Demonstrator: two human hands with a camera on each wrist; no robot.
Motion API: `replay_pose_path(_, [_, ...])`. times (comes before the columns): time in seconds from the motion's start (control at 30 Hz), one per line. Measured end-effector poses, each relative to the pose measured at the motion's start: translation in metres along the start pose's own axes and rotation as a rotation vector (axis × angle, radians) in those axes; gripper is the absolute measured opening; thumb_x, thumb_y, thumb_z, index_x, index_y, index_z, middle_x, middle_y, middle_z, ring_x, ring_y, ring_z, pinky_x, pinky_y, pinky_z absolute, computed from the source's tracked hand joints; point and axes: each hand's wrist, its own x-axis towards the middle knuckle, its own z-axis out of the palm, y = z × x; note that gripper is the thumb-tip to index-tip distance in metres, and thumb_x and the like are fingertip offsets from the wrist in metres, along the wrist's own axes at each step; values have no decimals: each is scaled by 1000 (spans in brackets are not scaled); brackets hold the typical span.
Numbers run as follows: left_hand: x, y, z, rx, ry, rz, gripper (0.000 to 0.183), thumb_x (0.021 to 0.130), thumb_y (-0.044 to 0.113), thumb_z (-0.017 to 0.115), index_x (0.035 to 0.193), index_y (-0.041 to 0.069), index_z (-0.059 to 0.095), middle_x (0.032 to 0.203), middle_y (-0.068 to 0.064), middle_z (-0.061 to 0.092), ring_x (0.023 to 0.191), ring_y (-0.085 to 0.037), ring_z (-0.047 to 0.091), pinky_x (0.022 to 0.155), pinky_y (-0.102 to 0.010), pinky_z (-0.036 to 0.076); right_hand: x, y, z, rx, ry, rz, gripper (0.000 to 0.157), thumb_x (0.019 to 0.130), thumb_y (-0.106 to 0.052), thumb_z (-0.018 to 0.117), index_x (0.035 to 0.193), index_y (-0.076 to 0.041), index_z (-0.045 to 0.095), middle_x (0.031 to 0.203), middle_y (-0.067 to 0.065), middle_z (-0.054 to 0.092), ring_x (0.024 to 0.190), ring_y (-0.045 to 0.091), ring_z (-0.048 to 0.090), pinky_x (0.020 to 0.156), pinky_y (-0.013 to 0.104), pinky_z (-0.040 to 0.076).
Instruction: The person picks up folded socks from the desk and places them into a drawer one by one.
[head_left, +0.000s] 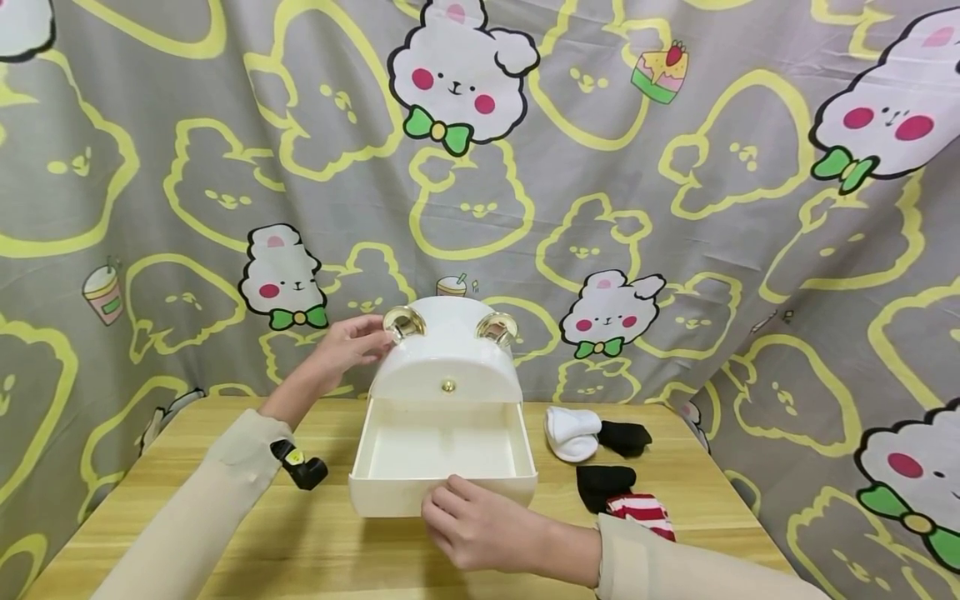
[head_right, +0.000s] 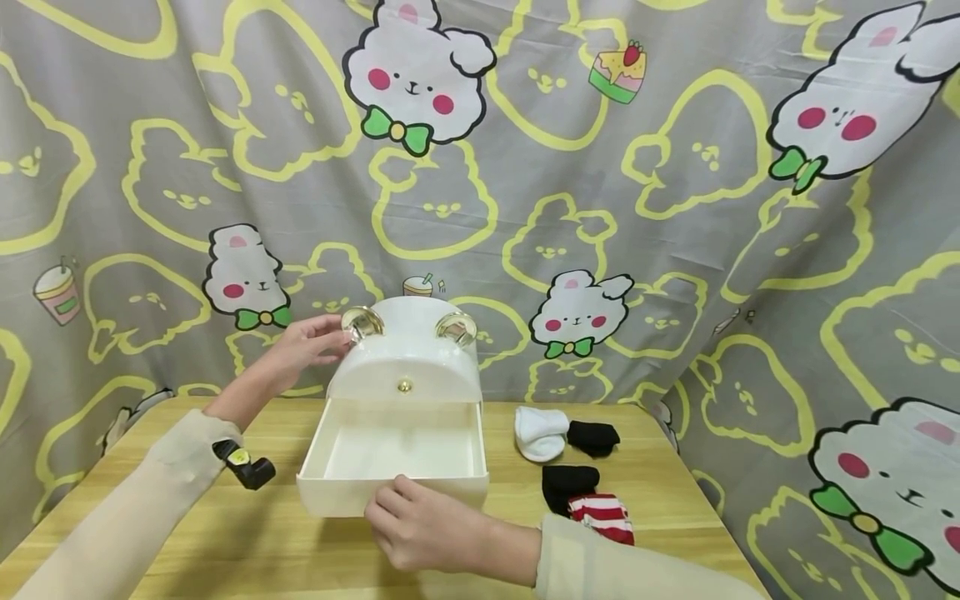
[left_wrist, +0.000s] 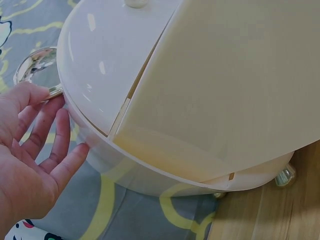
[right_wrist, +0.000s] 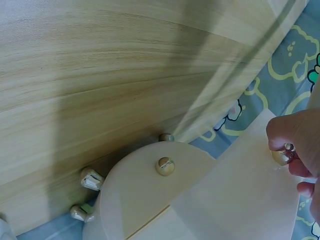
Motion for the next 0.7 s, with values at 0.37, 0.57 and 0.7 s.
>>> replay_pose_path(0.37, [-1,-1,2,7,-5,4,49,102,29,64,141,1,52,97,14,70,93,-6,65,114,-55,44,1,3,-10,-25,-27,-10,47,105,2,34,91,-18,73,94,-1,62,85,14,58,77,26,53])
replay_pose_path(0.57, [0,-1,2,17,-6,7,52,102,29,63,143,0,50,98,15,70,93,-5,66,114,-55,44,2,9,-13,-3,-8,-16,42,107,-4,36,94,-20,73,95,-3,62,84,13,56,75,25,49])
replay_pose_path(0.7, [1,-1,1,19,-7,14,52,102,31,64,142,1,52,97,14,70,93,-6,65,114,-56,43,3,13,-13,67,-24,-1,33,107,-11,39,98,-19,70,96,-4,61,86,13,55,76,26,47])
